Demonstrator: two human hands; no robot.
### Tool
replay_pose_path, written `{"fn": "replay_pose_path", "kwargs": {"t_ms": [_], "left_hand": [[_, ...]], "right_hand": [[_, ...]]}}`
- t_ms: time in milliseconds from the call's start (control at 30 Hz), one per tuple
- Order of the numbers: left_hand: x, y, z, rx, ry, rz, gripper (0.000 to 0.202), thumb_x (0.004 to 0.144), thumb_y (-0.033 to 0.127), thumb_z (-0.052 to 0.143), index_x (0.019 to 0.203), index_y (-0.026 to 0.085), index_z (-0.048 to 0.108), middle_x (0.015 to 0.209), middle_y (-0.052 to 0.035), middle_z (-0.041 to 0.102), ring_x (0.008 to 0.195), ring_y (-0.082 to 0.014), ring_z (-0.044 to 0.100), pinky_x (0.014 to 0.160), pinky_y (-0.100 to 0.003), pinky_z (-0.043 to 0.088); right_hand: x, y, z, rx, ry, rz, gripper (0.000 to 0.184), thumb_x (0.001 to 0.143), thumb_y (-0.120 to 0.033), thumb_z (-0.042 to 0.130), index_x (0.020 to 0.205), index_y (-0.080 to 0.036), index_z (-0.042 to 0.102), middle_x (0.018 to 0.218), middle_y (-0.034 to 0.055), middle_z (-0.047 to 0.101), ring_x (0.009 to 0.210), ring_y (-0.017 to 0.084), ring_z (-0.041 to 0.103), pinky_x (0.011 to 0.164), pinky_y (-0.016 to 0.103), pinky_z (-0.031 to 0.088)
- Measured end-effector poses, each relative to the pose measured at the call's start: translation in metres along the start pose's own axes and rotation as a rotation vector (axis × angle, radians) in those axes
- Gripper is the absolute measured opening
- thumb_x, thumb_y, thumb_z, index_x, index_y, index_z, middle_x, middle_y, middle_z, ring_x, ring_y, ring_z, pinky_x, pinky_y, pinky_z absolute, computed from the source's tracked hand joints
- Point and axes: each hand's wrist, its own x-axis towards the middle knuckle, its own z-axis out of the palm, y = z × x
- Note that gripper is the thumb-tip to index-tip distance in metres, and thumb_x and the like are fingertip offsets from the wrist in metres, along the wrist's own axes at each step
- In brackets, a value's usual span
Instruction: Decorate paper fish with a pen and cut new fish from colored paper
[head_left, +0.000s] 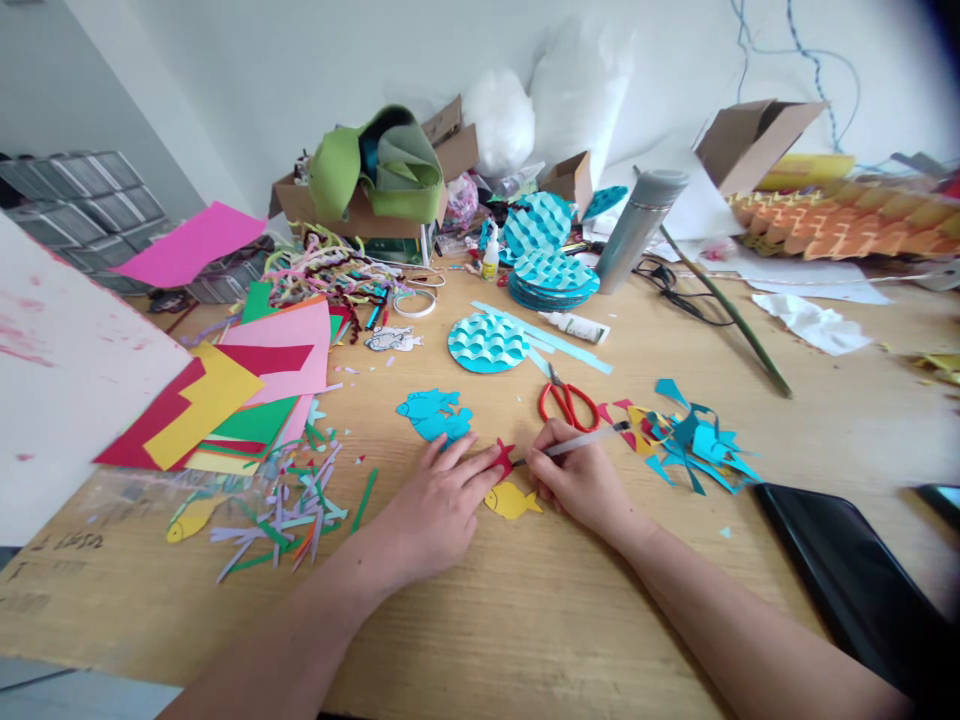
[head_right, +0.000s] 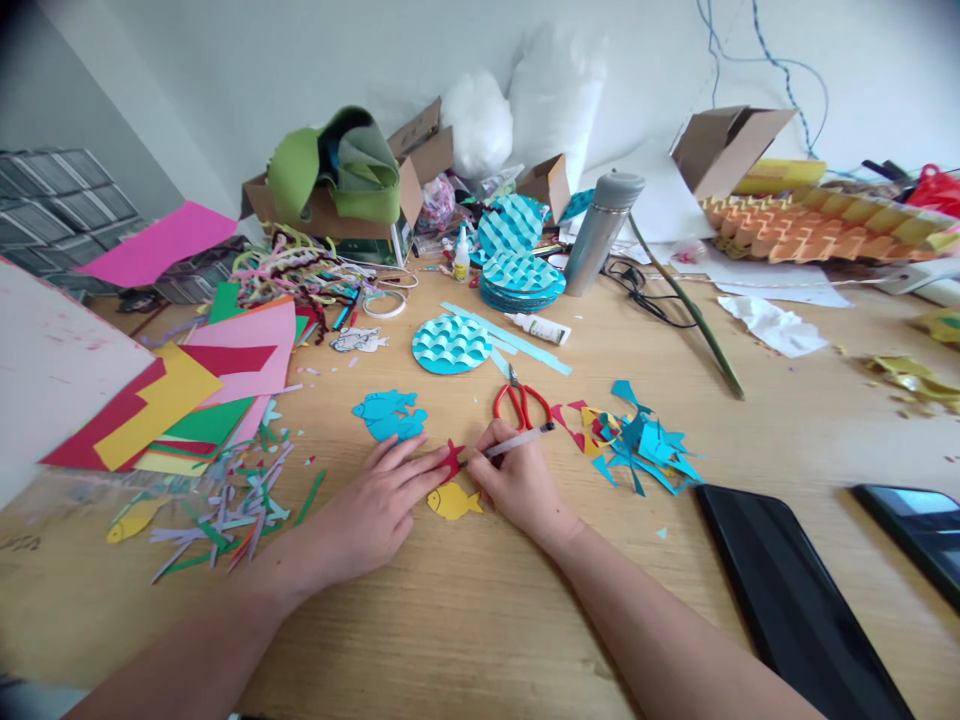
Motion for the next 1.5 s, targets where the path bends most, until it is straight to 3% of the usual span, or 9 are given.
{"fn": "replay_pose_path", "kwargs": {"t_ms": [1000,1500], "left_hand": [[-0.0011,-0.001,0.0014,0.0,0.001,0.0,0.066,0.08,0.007,0.043,0.145,0.019,0.04,0.151,-0.0026,0.042,0.144,-0.0239,0.022,0.117,-0.047,0.019],[-0.0008,-0.0007,0.0004,-0.003,0.001,0.0,0.065,0.081,0.007,0.043,0.144,0.019,0.04,0.151,-0.0035,0.043,0.145,-0.0241,0.022,0.117,-0.048,0.021]], "right_hand": [[-0.001,-0.001,-0.0005,0.03,0.037,0.037,0.016,0.072,-0.027,0.058,0.067,-0.023,0.043,0.042,-0.0068,0.051,0.032,0.009,0.045,0.03,0.018,0.032],[-0.0004,-0.0015,0.0007,0.07,0.018,0.108,0.027,0.075,-0.041,0.064,0.071,-0.023,0.043,0.043,-0.0063,0.053,0.031,0.01,0.047,0.03,0.019,0.037]]}}
